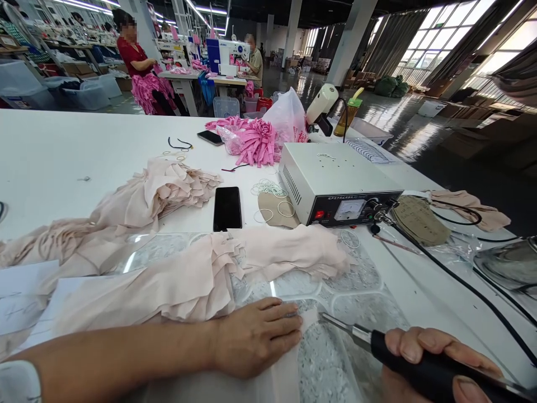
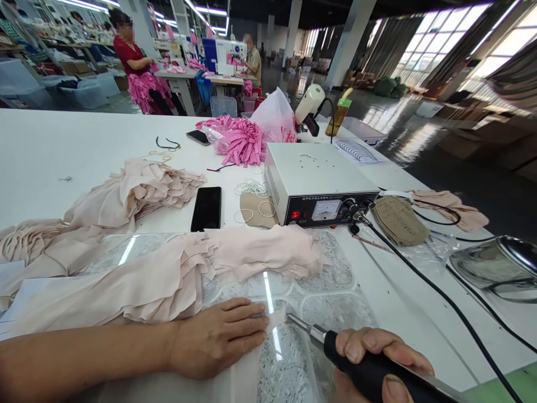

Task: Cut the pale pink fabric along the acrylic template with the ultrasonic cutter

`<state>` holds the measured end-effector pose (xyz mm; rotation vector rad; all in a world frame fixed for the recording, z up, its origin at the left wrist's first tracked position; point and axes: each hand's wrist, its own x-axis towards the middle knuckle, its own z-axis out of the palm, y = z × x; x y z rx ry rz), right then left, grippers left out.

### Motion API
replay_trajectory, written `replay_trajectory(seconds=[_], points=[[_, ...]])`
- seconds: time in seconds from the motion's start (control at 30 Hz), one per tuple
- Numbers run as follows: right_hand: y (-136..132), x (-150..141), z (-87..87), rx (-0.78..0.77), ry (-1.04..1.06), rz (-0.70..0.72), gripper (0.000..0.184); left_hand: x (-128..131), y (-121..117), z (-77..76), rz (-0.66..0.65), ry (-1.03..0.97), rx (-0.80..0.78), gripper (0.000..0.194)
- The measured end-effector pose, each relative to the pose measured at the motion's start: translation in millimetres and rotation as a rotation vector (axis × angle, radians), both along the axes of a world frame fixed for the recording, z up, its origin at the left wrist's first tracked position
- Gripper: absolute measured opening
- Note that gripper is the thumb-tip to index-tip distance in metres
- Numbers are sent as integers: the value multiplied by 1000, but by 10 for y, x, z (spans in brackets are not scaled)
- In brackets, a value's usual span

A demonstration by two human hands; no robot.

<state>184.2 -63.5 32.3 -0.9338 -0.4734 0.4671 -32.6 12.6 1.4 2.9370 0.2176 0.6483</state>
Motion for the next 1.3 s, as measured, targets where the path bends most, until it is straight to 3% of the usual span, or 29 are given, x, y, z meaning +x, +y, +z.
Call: replay_trajectory(seconds=[0.7, 1.3], points=[[56, -50, 33, -29, -34, 40, 13, 1, 2, 2, -33, -46, -16, 23], [38, -206, 15, 29, -114, 211, 10, -17, -7, -37, -80, -96, 19, 21]])
